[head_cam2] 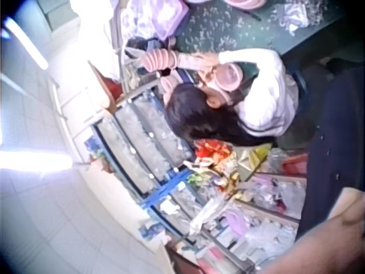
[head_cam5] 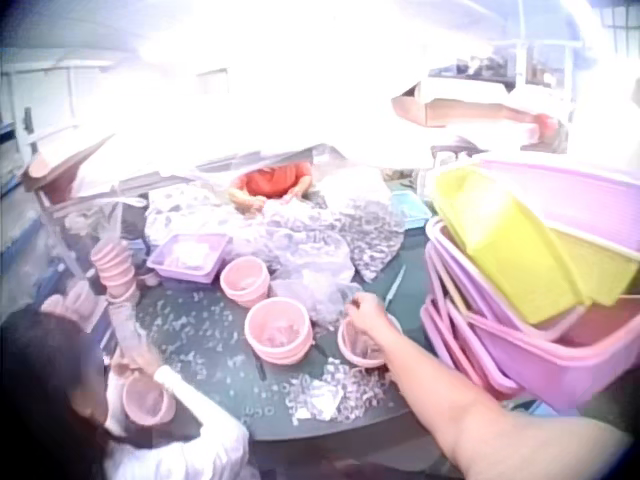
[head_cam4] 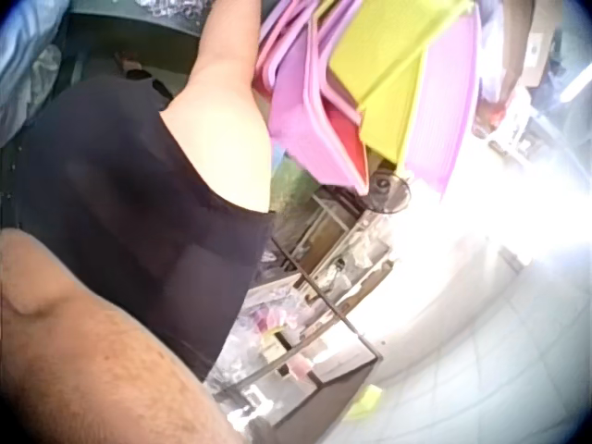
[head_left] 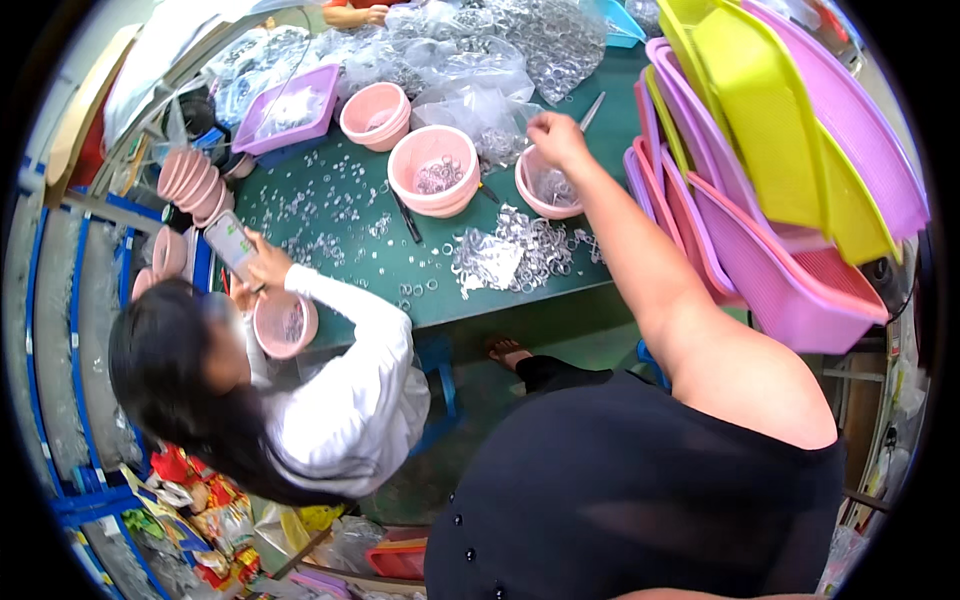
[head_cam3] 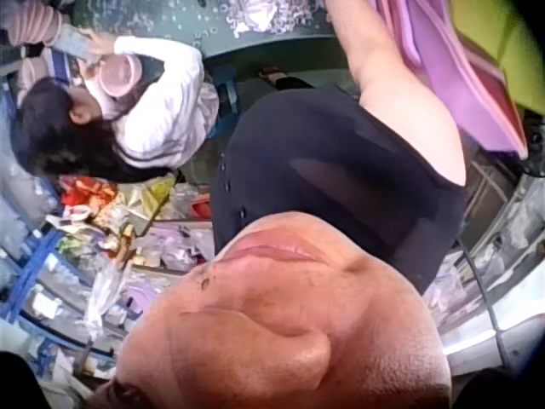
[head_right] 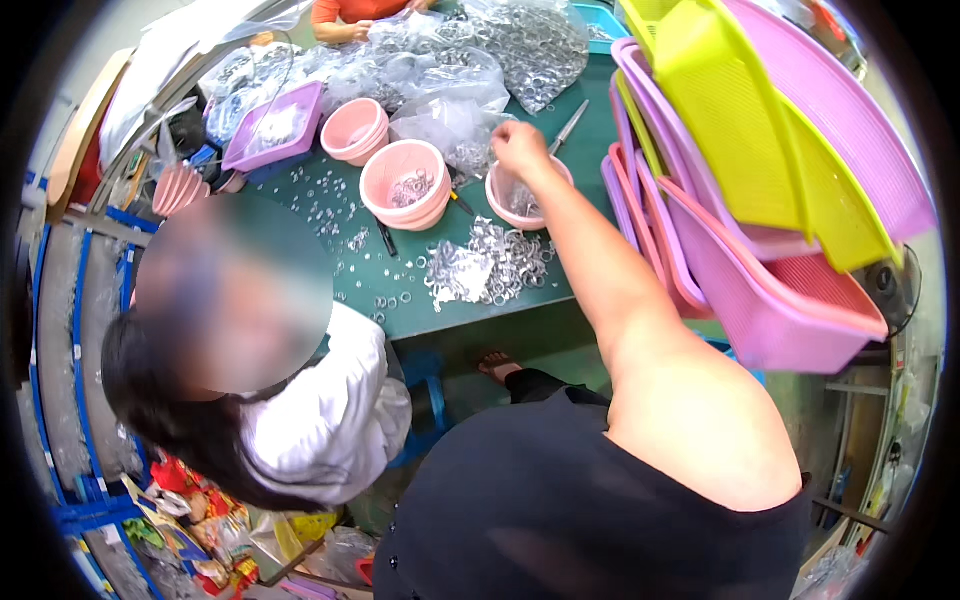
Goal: The person assembles small metal hardware pieces by hand, picking up components from a green table and inserting them into plastic bags. The person repeatedly handles metal fasteners and plastic bags, organizing them into separate piles and containers.
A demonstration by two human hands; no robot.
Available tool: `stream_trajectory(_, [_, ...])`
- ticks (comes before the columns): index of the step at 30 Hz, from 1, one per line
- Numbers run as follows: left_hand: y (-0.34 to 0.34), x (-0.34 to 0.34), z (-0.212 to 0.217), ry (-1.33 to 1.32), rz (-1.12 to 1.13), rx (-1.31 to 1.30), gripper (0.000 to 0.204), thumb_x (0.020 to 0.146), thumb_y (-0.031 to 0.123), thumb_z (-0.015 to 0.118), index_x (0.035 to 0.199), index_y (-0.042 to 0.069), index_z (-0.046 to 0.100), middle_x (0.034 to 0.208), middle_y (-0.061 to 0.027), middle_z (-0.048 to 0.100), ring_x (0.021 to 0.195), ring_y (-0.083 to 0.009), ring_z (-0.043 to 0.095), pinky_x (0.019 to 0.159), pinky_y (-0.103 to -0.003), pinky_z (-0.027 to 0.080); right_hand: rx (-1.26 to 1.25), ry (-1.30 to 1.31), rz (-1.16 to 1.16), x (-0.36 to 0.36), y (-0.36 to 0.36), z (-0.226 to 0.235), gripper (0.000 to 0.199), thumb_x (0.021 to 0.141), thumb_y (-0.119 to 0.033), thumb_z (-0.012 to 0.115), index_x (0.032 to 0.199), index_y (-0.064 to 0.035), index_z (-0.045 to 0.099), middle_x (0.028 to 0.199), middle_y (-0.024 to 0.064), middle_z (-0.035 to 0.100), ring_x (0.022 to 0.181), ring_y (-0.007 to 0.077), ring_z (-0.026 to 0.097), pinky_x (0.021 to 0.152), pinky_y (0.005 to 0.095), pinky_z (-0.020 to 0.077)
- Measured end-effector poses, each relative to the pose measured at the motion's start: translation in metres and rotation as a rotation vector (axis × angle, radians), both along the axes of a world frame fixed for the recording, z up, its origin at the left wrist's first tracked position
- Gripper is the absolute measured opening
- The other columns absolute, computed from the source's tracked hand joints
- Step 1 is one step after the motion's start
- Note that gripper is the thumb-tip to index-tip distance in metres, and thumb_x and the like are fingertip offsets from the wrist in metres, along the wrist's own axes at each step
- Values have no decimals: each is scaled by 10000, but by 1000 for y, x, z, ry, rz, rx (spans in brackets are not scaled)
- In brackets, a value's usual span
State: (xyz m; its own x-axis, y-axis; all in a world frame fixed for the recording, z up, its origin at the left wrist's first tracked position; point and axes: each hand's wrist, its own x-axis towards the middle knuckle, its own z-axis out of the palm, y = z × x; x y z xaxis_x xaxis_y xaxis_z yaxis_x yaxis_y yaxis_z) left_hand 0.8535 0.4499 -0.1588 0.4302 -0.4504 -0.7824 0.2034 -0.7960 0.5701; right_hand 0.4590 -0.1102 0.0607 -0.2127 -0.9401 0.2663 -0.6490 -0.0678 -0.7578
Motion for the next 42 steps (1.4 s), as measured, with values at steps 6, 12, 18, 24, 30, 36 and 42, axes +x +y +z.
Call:
stream_trajectory(6, [-106, 26, 51, -126, 20, 40, 411, 810, 131, 616, 1183, 4, 503, 1056, -126, 575, 937, -189, 559, 849, -303, 431, 84, 285, -37, -19, -85, -10, 266, 729, -122, 553, 978, -96, 643, 998, 139, 599, 921, 303, 589, 794, 371, 471])
stream_trajectory(12, [-169, 43, 73, -183, 25, 50, 407, 812, 132, 615, 1181, 3, 504, 1055, -124, 576, 936, -188, 559, 849, -302, 430, 195, 715, 55, -13, -129, -18, 257, 753, -118, 513, 972, -137, 647, 1040, 131, 573, 961, 323, 568, 811, 390, 476])
stream_trajectory(18, [-201, 54, 85, -218, 13, 68, 403, 814, 132, 614, 1179, 2, 505, 1053, -123, 576, 935, -186, 559, 849, -301, 429, 359, 546, 117, -36, -164, -16, 192, 757, -204, 543, 874, -119, 669, 875, 112, 647, 831, 286, 618, 722, 392, 499])
stream_trajectory(24, [-194, 47, 83, -232, 88, 82, 398, 816, 132, 612, 1176, 1, 506, 1052, -122, 577, 934, -185, 558, 850, -299, 429, -112, 456, 539, -7, -168, 11, 346, 724, -136, 613, 1067, -93, 600, 1085, 115, 592, 832, 289, 604, 735, 370, 480])
stream_trajectory(30, [-227, 67, 97, -256, -8, 97, 394, 818, 133, 611, 1174, -1, 507, 1051, -120, 578, 933, -183, 558, 850, -298, 428, 159, 345, 770, 6, -120, 37, 300, 706, -92, 615, 1003, -68, 575, 964, 114, 589, 711, 282, 560, 660, 352, 458])
stream_trajectory(36, [-244, 81, 102, -282, -31, 91, 390, 820, 133, 609, 1172, -2, 508, 1049, -119, 578, 932, -182, 558, 850, -297, 427, 394, 463, 780, -15, -101, 30, 111, 690, -61, 596, 697, -7, 499, 679, 146, 546, 665, 312, 545, 593, 372, 419])
stream_trajectory(42, [-259, 97, 115, -317, -31, 68, 386, 822, 133, 608, 1169, -3, 509, 1048, -118, 579, 931, -180, 558, 850, -296, 427, 601, 529, 759, -29, -77, 26, 50, 630, 4, 560, 667, -13, 531, 690, 148, 574, 672, 322, 565, 570, 382, 426])
